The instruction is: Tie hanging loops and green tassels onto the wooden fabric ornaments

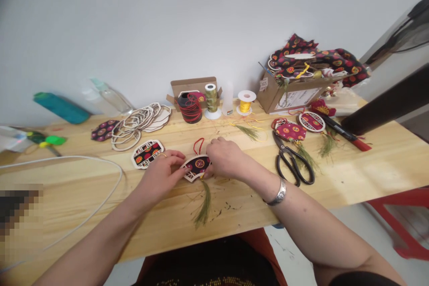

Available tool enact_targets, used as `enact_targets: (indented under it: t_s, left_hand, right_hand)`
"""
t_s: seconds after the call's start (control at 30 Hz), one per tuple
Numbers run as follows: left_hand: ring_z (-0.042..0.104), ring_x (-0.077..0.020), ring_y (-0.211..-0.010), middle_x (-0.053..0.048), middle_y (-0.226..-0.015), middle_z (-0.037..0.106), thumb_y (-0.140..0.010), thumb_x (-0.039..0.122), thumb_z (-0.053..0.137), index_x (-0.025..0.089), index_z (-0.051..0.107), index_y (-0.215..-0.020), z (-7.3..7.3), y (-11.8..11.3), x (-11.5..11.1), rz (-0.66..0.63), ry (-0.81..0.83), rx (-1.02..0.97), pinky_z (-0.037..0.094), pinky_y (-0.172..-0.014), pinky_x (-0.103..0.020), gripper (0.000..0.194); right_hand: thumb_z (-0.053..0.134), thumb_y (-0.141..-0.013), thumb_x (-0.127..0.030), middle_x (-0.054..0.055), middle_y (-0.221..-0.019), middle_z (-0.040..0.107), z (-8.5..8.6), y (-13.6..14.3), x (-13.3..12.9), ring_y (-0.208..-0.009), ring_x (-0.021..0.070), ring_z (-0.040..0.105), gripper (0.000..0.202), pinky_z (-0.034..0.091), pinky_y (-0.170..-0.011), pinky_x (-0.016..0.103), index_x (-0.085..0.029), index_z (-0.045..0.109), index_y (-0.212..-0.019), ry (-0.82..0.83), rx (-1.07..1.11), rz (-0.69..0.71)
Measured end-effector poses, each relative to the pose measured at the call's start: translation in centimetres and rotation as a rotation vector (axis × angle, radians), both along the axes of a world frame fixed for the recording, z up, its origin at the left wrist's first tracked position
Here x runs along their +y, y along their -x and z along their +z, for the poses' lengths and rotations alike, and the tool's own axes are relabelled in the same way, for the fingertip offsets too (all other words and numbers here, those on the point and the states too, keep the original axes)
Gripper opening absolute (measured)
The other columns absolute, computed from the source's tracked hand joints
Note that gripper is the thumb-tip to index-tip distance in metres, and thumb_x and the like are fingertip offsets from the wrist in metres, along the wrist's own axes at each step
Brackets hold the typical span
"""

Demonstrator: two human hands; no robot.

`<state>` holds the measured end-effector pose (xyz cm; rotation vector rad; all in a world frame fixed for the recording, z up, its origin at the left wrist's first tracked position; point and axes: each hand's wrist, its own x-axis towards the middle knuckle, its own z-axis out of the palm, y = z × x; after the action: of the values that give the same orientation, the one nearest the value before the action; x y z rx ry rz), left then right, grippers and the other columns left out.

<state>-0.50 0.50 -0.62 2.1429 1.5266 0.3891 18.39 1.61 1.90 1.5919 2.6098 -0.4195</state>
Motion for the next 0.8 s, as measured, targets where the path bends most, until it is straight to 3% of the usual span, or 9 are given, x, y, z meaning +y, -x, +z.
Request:
enact_targets:
  t_s: [0.23, 0.8]
  left_hand:
    - [0.057, -0.0236, -0.091, -0.009, -0.096, 0.065, -0.077, 0.029, 0.059, 0.015, 0.068, -0.075, -0.2, -0.1, 0.0, 0.023, -0.005, -0.024, 0.042, -0.085, -0.039, 0.017]
    - [0.057, -0.0245, -0.093, -0.010, -0.096, 0.064, -0.074, 0.030, 0.060, 0.014, 0.066, -0.077, -0.4, 0.2, 0.2, 0.032, 0.021, -0.098, 0.042, -0.087, -0.041, 0.017]
  right_hand:
    - [0.075, -0.063, -0.047, 0.013, -0.093, 0.065, 0.8, 0.6, 0.6, -0.091, 0.0287, 0.059, 0.048, 0.045, -0.071, 0.031, -0.011, 0.065, -0.093, 0.033, -0.118, 0.060]
    - [0.078, -0.061, -0.043, 0.012, -0.090, 0.063, -0.5, -0.2, 0.1, -0.087, 0.0257, 0.056, 0.046, 0.040, -0.068, 0.030, -0.011, 0.061, -0.090, -0.012, 0.053, 0.004]
